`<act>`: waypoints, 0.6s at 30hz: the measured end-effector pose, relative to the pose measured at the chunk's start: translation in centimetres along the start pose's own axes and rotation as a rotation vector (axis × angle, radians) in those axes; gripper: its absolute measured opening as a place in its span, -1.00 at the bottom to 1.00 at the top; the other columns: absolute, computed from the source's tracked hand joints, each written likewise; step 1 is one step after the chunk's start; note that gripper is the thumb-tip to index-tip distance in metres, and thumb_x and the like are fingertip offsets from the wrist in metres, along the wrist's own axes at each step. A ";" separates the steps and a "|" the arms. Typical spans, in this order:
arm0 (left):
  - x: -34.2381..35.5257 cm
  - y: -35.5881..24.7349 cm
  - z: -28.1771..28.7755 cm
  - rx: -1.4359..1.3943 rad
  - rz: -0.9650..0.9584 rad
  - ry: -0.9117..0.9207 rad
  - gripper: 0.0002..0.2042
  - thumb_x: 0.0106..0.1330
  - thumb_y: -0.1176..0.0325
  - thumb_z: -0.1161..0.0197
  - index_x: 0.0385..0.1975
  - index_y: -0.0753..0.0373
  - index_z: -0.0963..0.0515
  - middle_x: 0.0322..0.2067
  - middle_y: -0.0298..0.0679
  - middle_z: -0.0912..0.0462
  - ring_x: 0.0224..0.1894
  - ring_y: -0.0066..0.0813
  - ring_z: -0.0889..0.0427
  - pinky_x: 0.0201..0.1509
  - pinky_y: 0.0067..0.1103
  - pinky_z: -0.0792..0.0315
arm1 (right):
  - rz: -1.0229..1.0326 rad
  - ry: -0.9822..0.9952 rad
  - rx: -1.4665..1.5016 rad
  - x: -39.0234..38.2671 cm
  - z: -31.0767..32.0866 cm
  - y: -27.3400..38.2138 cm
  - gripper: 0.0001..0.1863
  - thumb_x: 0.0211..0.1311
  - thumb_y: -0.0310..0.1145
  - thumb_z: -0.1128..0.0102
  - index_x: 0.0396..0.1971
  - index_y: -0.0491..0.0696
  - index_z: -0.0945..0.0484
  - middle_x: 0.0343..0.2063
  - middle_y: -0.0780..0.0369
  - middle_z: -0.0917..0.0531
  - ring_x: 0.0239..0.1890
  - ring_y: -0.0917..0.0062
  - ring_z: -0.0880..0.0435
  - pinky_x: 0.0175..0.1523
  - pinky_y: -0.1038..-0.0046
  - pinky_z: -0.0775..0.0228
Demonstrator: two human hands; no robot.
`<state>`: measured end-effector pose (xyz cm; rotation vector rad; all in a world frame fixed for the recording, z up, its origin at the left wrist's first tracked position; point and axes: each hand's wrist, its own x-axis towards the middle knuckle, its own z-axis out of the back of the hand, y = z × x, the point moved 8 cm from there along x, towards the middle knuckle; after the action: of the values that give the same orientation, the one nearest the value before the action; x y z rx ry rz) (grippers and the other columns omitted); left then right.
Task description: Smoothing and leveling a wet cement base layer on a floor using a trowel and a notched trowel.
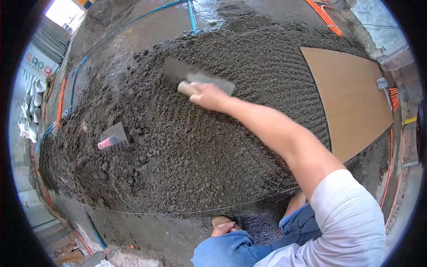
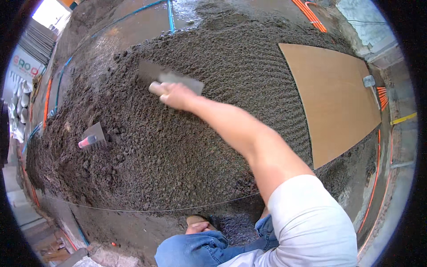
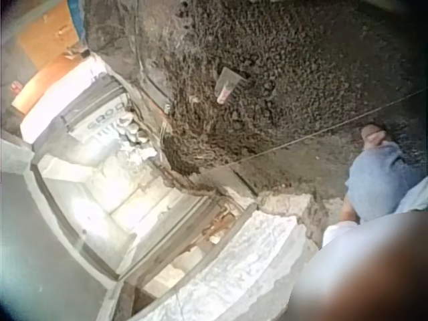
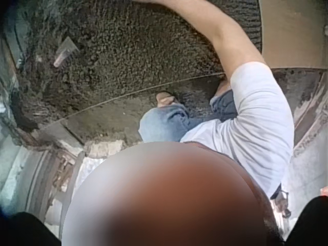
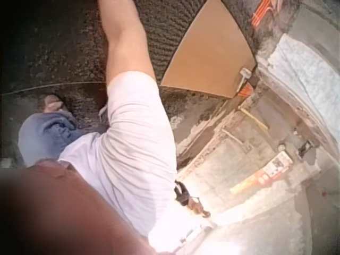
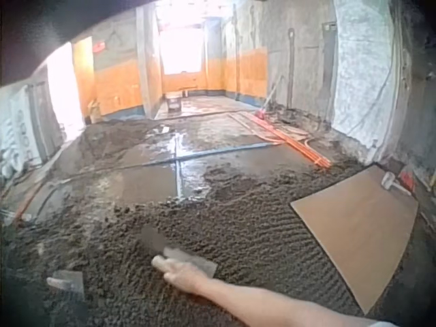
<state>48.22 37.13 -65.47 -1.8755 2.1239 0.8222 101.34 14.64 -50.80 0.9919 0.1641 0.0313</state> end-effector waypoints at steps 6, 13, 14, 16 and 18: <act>-2.3 -2.0 -0.8 0.184 -0.161 -0.565 -0.70 0.45 0.23 0.10 -0.32 0.30 -0.51 -0.48 -0.24 -0.63 -0.51 -0.45 -0.57 -0.40 -0.54 -0.45 | -0.221 -0.260 0.009 -0.4 5.8 -3.5 -0.40 0.09 -0.13 -0.13 0.15 -0.03 -0.38 -0.04 -0.01 -0.57 0.04 0.16 -0.52 0.15 0.29 -0.31; -1.0 -1.7 0.8 0.158 -0.177 -0.531 -0.75 0.44 0.28 0.04 -0.22 0.31 -0.53 -0.48 -0.26 -0.64 -0.49 -0.51 -0.58 -0.40 -0.59 -0.47 | -0.144 -0.306 -0.067 -3.5 13.9 -10.6 -0.35 0.13 -0.10 -0.17 0.21 -0.07 -0.33 -0.38 0.15 -0.60 -0.55 0.54 -0.52 -0.44 0.47 -0.43; -1.6 -2.3 0.1 0.215 -0.181 -0.653 -0.74 0.45 0.27 0.06 -0.23 0.30 -0.53 -0.48 -0.27 -0.64 -0.49 -0.50 -0.58 -0.39 -0.59 -0.47 | -0.162 -0.320 -0.099 -4.4 16.0 -11.7 -0.34 0.14 -0.10 -0.17 0.22 -0.08 -0.31 -0.43 0.19 -0.58 -0.62 0.63 -0.44 -0.52 0.54 -0.39; -1.6 -2.1 0.0 0.148 -0.164 -0.584 -0.73 0.45 0.26 0.08 -0.26 0.29 -0.53 -0.48 -0.27 -0.64 -0.49 -0.50 -0.58 -0.39 -0.57 -0.47 | -0.171 -0.471 -0.219 -6.9 19.6 -13.6 -0.35 0.15 -0.08 -0.15 0.22 -0.08 -0.32 -0.39 0.08 -0.63 -0.53 0.42 -0.59 -0.39 0.36 -0.47; -1.7 -1.5 0.7 0.076 -0.152 -0.520 -0.72 0.46 0.25 0.09 -0.29 0.28 -0.53 -0.48 -0.27 -0.64 -0.49 -0.49 -0.58 -0.39 -0.55 -0.47 | -0.308 -0.581 -0.454 -8.9 21.9 -14.6 -0.42 0.21 -0.08 -0.01 0.18 -0.04 -0.28 -0.13 -0.08 -0.59 -0.10 0.03 -0.58 0.03 0.14 -0.39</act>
<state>49.81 38.83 -65.60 -1.5456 1.6513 1.0392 95.13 -12.42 -50.13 0.4831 -0.2191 -0.4797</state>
